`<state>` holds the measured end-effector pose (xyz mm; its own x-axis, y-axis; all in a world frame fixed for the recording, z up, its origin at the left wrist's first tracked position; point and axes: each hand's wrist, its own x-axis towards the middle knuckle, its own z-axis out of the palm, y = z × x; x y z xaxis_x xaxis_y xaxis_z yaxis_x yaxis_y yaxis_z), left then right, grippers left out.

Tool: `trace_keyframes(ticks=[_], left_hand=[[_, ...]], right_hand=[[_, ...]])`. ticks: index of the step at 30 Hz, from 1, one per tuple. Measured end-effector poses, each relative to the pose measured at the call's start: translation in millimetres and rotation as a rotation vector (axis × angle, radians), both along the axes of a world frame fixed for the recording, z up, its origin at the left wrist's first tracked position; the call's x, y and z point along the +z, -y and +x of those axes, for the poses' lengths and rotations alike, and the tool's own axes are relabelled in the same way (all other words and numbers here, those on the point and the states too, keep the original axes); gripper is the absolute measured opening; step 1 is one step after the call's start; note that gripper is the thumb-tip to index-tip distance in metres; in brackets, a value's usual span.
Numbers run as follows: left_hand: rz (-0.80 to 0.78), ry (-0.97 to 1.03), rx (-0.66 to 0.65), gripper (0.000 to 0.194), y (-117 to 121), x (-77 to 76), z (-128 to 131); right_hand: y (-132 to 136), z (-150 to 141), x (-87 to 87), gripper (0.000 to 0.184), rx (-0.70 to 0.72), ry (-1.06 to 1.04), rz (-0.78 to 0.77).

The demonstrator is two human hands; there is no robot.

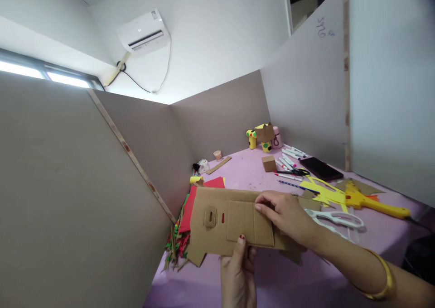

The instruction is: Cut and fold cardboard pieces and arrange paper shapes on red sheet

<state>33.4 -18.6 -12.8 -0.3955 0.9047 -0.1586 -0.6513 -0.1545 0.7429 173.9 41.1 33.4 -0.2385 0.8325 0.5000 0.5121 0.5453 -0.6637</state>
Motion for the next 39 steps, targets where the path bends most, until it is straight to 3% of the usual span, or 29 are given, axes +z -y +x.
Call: trace_keyframes(ticks=[10, 15, 18, 20, 23, 25, 27, 29, 31, 34, 39], left_hand=[[0.009, -0.044, 0.052, 0.048, -1, 0.2, 4], [0.001, -0.015, 0.068, 0.046, -3, 2.2, 3], [-0.028, 0.024, 0.099, 0.044, -3, 4.4, 0], [-0.039, 0.047, 0.131, 0.043, -4, 5.8, -1], [-0.065, 0.090, 0.162, 0.041, -5, 7.0, -3], [-0.077, 0.113, 0.176, 0.041, -6, 7.6, -4], [-0.067, 0.123, 0.179, 0.041, -6, 8.2, -4], [-0.051, 0.128, 0.171, 0.040, -5, 9.0, -3], [-0.043, 0.134, 0.167, 0.041, -3, 9.4, -1], [-0.036, 0.124, 0.153, 0.043, -1, 7.3, 3], [0.009, 0.069, 0.106, 0.046, 3, -2.9, 12]], right_hand=[[-1, -5, -12.2, 0.008, -0.017, -0.002, 0.102], [-3, -1, -13.7, 0.010, -0.001, -0.097, 0.096], [1, 7, -16.6, 0.010, -0.031, -0.275, 0.128], [11, 14, -25.8, 0.008, -0.101, -0.440, 0.161], [37, 20, -53.4, 0.007, -0.219, -0.617, 0.267], [58, 15, -76.9, 0.013, -0.175, -0.683, 0.345], [73, 4, -97.1, 0.003, -0.035, -0.712, 0.133], [79, -12, -108.2, 0.014, 0.079, -0.735, -0.221], [76, -26, -107.9, 0.030, 0.185, -0.794, -0.483], [67, -39, -91.9, 0.040, 0.220, -0.905, -0.616], [63, -43, -68.5, 0.039, 0.043, -1.167, -0.690]])
